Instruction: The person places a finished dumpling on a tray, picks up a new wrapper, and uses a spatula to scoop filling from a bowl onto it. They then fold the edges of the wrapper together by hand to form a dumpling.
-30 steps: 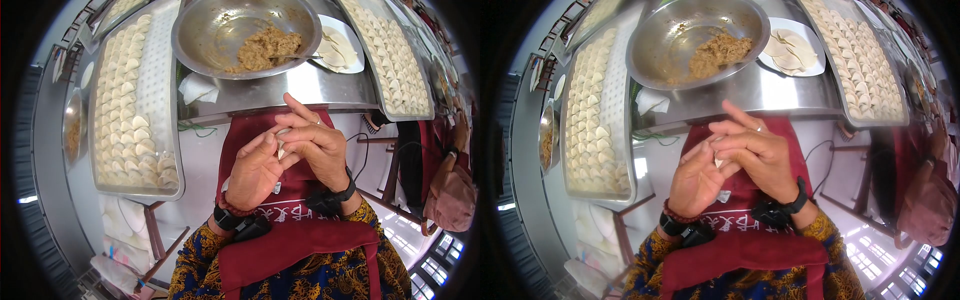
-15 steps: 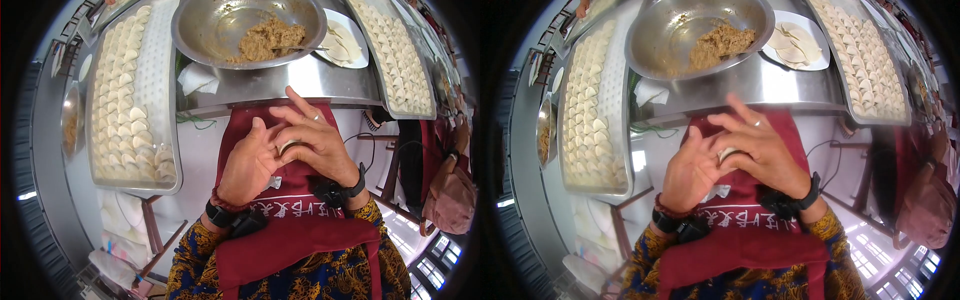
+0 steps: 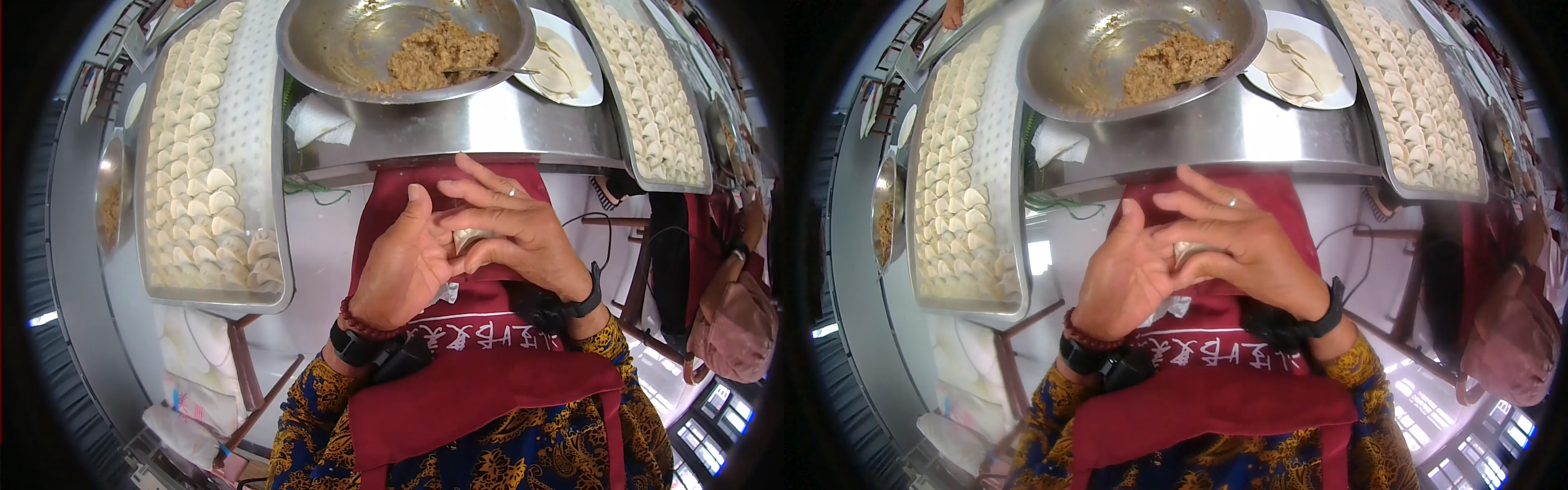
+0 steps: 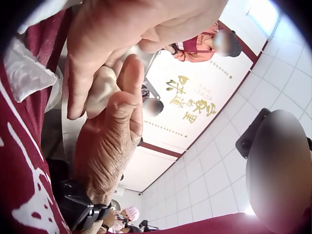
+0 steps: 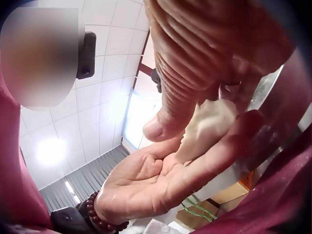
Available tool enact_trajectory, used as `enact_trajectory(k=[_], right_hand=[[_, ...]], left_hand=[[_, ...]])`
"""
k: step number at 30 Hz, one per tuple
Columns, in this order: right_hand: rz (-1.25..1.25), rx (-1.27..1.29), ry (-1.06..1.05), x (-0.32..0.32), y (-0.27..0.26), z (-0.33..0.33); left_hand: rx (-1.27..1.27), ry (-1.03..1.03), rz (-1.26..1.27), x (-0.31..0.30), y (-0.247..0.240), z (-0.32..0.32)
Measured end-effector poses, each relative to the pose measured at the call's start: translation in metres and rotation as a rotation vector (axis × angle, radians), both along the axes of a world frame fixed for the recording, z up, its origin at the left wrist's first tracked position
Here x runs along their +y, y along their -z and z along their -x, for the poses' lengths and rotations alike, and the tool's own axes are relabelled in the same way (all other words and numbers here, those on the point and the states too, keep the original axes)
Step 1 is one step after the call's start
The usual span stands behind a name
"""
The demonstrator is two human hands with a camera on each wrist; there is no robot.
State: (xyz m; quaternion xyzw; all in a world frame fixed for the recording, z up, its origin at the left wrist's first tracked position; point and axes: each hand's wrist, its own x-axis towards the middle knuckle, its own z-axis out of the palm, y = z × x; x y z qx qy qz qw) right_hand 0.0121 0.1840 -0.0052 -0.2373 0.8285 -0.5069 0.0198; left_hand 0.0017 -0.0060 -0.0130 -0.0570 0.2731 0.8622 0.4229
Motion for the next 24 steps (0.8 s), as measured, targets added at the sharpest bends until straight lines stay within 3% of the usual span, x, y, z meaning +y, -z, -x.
enact_trajectory(k=[2,12,14,24], right_hand=[[0.165,-0.141,0.081,0.003,0.001,-0.002],[0.261,-0.099,0.128,0.003,0.011,-0.001],[0.338,-0.165,0.257,-0.005,0.000,0.000],[0.199,0.085,0.141,-0.005,0.004,0.015]], left_hand=[[-0.046,-0.017,-0.024,0.001,0.000,0.001],[-0.143,-0.064,-0.127,0.005,-0.002,0.005],[-0.154,-0.082,-0.164,0.005,-0.004,0.006],[-0.178,-0.178,-0.234,0.009,-0.002,0.009]])
